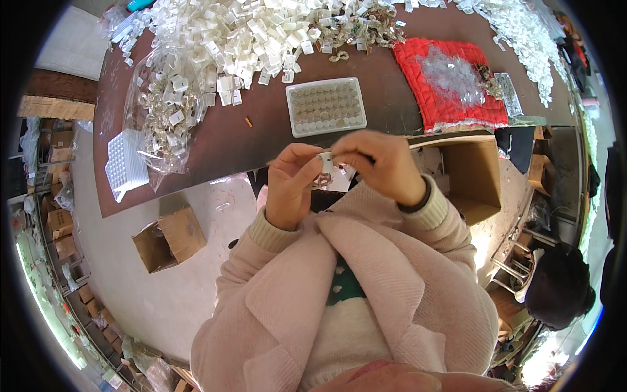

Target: The person repeatedly picks small white plastic housings and metallic components from a table, inserts the metal piece into the housing, and tests the assembly by activating a small light. After each test, the person places the assembled unit into a white tray and repeats the process with new parts.

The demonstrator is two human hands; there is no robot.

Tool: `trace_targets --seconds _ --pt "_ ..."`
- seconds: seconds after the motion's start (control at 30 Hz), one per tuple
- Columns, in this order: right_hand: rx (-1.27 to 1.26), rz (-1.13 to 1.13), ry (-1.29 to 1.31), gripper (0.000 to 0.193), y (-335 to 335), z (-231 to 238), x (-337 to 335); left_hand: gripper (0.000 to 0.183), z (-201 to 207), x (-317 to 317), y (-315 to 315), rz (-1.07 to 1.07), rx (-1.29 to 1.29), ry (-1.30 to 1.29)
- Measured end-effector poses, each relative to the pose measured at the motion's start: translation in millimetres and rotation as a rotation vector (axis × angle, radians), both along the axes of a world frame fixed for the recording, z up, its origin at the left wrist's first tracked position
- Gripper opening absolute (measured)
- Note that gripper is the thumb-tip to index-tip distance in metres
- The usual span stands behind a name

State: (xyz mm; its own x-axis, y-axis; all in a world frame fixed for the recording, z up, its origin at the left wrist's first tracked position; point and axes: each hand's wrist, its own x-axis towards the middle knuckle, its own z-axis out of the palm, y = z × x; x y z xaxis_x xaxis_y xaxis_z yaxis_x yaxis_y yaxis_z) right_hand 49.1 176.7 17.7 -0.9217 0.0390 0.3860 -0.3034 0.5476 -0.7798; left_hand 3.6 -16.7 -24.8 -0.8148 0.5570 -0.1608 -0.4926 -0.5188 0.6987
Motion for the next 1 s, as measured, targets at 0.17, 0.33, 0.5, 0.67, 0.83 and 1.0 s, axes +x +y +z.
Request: trace_targets --seconds 0.17,0.33,0.5,0.67,0.83,1.0 --pt "0.238 -0.217 0.077 0.015 59.3 -14.1 -78.0 0.021 -1.3 -10.8 -0.9 -0.102 0.167 -0.23" --pt "0.565 -0.169 -0.023 0.013 74.9 -45.4 -140.4 0.013 -6.7 -15.7 -3.4 -0.116 0.135 -0.21" --pt "0.696 -0.119 0.036 0.012 77.8 -52.0 -154.6 0.01 -8.0 -19.5 -10.5 -0.085 0.08 -0.211" --pt "0.577 -0.192 -0.228 0.018 97.0 -42.9 -136.3 0.011 -7.2 -21.6 -10.7 -0.082 0.084 -0.202" --pt "0.569 -0.332 -0.237 0.018 97.9 -49.9 -132.6 0.011 -8.4 -18.9 -5.7 -0.112 0.096 -0.198" --pt "0.504 -0.39 -0.17 0.013 90.4 -35.3 -131.7 0.012 0.4 -17.9 -8.1 -0.085 0.034 -0.145"
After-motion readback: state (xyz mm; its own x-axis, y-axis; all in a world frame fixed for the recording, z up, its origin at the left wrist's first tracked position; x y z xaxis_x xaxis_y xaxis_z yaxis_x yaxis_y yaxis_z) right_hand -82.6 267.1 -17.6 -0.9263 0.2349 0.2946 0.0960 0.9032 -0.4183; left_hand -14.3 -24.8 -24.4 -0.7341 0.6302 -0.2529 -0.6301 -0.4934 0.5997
